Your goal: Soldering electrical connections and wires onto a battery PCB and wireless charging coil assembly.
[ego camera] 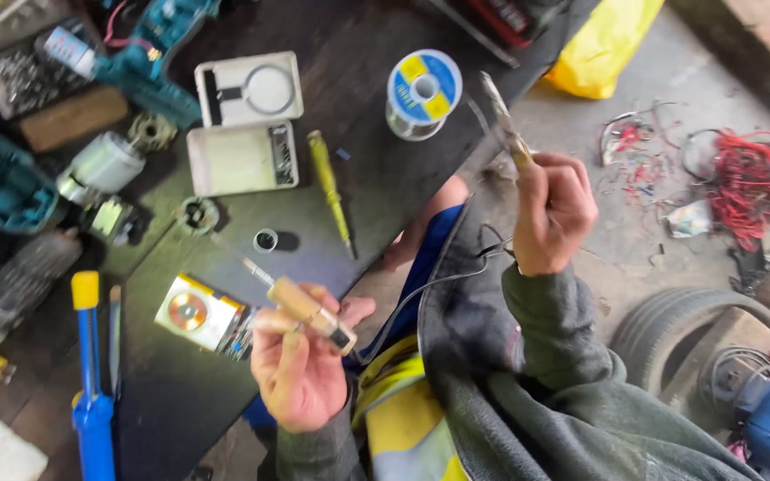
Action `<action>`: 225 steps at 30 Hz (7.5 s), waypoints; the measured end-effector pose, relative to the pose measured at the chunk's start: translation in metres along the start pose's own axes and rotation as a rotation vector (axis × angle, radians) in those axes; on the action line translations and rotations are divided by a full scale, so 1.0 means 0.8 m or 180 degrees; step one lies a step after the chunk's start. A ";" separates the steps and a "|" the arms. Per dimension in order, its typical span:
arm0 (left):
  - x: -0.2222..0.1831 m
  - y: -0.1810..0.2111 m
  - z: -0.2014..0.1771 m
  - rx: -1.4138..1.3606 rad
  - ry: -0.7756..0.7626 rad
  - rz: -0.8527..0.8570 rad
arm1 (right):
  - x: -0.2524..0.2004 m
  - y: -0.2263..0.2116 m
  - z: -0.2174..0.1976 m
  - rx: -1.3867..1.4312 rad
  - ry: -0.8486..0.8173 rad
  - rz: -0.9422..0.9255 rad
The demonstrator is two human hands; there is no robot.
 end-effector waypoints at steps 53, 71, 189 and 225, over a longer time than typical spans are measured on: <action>-0.021 -0.008 0.012 0.1762 0.0223 0.0433 | -0.145 -0.118 0.069 0.3459 -0.3066 0.2646; -0.021 -0.014 0.009 0.1750 0.0193 0.0503 | -0.149 -0.116 0.071 0.3460 -0.2971 0.2703; -0.078 0.114 -0.100 0.2252 0.4115 -0.0429 | -0.116 -0.203 0.198 0.0735 -0.2962 0.0600; -0.066 0.103 -0.088 0.2547 0.3926 -0.0081 | -0.114 -0.204 0.206 0.1151 -0.3200 0.0590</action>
Point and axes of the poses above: each hand's wrist, its own x-axis towards the middle knuckle, its own z-axis out of the palm, y = z × x, the point moved 5 cm from there along x, towards the middle knuckle, and after that the axes turned 10 degrees about -z, right-handed, at the moved point
